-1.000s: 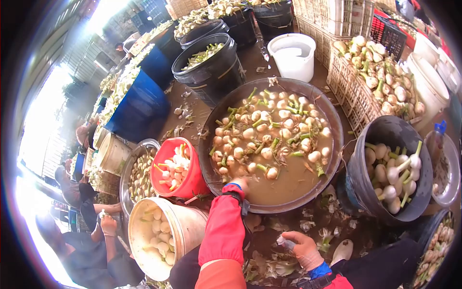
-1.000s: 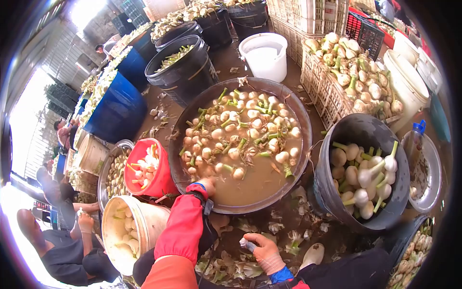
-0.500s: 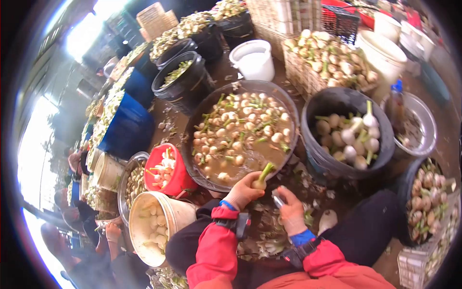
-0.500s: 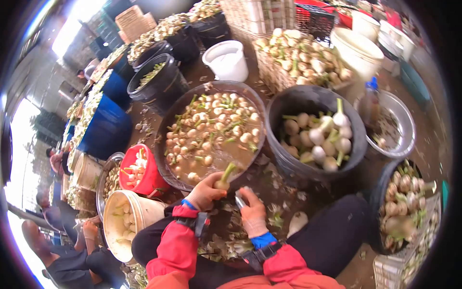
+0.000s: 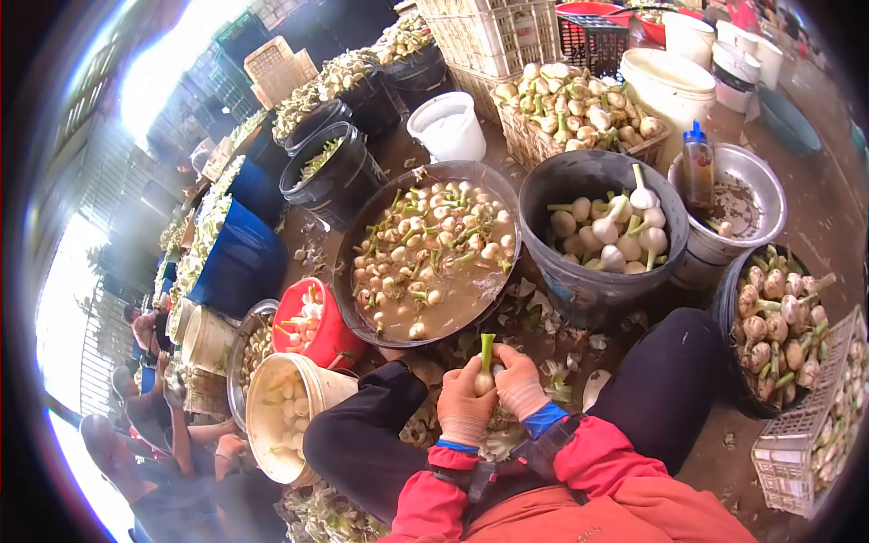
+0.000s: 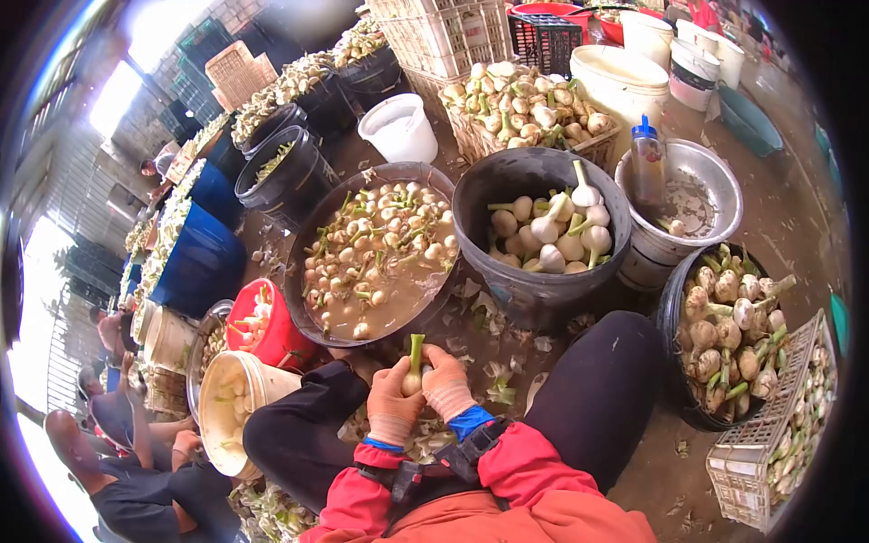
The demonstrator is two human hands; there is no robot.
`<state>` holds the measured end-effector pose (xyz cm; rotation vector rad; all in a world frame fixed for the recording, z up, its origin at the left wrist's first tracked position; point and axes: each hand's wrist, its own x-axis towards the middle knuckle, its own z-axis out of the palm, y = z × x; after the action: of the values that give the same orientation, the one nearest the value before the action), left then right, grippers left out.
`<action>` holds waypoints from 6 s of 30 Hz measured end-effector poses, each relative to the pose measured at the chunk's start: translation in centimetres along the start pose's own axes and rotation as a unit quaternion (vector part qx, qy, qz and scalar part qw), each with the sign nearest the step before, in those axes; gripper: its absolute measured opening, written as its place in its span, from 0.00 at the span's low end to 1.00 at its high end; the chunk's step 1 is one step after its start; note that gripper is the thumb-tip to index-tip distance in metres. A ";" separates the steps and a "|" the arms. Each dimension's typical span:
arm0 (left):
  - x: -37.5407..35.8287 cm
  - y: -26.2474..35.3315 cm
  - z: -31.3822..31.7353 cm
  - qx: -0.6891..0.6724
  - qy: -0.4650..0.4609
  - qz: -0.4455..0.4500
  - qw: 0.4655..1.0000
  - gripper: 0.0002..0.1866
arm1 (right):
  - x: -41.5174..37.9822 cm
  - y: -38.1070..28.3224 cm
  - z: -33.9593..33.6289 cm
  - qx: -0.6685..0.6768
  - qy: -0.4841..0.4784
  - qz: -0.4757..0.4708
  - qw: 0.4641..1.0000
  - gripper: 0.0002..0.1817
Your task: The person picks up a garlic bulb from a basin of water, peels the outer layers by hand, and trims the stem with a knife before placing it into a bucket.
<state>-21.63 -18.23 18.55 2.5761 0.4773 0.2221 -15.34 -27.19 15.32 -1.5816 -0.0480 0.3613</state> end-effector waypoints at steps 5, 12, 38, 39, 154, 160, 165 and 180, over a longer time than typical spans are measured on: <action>-0.4 -2.7 -2.0 -0.769 -0.150 -0.223 0.580 0.31 | -0.8 -1.6 -1.1 0.117 -0.116 -0.034 0.986 0.19; -0.4 -3.2 -1.5 -0.771 -0.109 -0.171 0.603 0.30 | 0.0 0.2 -0.7 0.279 -0.171 0.089 0.941 0.23; -0.8 -3.4 0.1 -0.767 -0.188 -0.186 0.585 0.32 | -0.1 -1.4 -0.7 0.323 -0.106 0.031 0.940 0.23; -0.8 -3.4 0.3 -0.766 -0.189 -0.186 0.585 0.32 | -0.2 -2.4 -0.9 0.250 -0.104 0.041 0.962 0.23; -1.0 -1.8 0.6 -0.801 -0.053 -0.157 0.575 0.31 | -0.8 -2.3 0.8 0.047 -0.049 -0.112 0.991 0.14; -0.9 -3.5 1.7 -0.749 -0.044 -0.178 0.636 0.36 | 1.0 -1.5 -1.1 0.221 -0.082 -0.015 0.972 0.16; -1.0 -3.7 2.1 -0.749 -0.035 -0.163 0.641 0.35 | -0.9 -0.6 0.8 -0.060 -0.211 -0.060 0.974 0.23; -1.2 -2.1 0.7 -0.791 -0.076 -0.120 0.595 0.32 | 2.8 0.0 -1.9 0.483 0.108 0.024 0.868 0.08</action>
<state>-23.20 -17.25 16.83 0.7154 0.2765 0.1743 -12.24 -28.28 14.81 -0.6109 0.3082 0.1861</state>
